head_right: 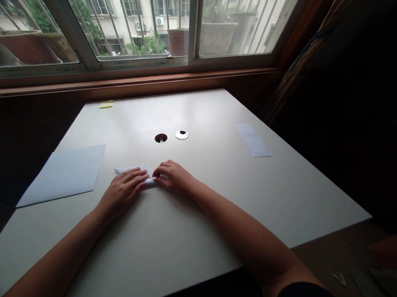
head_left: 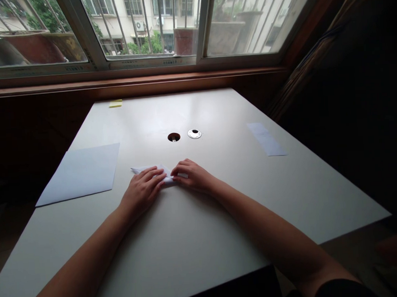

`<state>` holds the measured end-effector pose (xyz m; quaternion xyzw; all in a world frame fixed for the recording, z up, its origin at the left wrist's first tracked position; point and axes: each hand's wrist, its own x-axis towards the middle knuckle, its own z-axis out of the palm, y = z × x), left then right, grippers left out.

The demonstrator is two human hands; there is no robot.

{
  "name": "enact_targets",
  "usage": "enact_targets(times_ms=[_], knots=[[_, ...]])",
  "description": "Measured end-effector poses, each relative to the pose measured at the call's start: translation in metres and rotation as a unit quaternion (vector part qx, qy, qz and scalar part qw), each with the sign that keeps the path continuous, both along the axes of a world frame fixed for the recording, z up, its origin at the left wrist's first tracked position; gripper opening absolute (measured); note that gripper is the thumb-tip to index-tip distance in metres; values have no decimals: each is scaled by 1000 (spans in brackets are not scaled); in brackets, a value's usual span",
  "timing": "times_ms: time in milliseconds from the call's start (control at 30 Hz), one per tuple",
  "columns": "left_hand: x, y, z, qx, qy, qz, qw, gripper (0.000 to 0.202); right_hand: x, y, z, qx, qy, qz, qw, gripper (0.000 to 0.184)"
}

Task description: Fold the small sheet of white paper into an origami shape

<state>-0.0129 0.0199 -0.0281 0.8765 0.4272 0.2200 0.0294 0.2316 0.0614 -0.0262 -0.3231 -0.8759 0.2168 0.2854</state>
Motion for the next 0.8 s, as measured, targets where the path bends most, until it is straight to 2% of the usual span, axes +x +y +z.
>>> enact_targets(times_ms=[100,233,400,633,800], knots=[[1,-2,1,11,44,13,999,35,1,0,0,1,14,-4,1000,10],[3,-4,2,25,56,20,998,37,3,0,-2,17,31,-6,999,18],[4,-4,2,25,50,24,998,35,5,1,-5,77,36,54,995,18],[0,0,-2,-5,-15,14,1000,38,6,0,-4,140,-21,80,987,28],[-2,0,2,-39,-87,49,994,33,5,-1,-2,160,-60,72,983,28]])
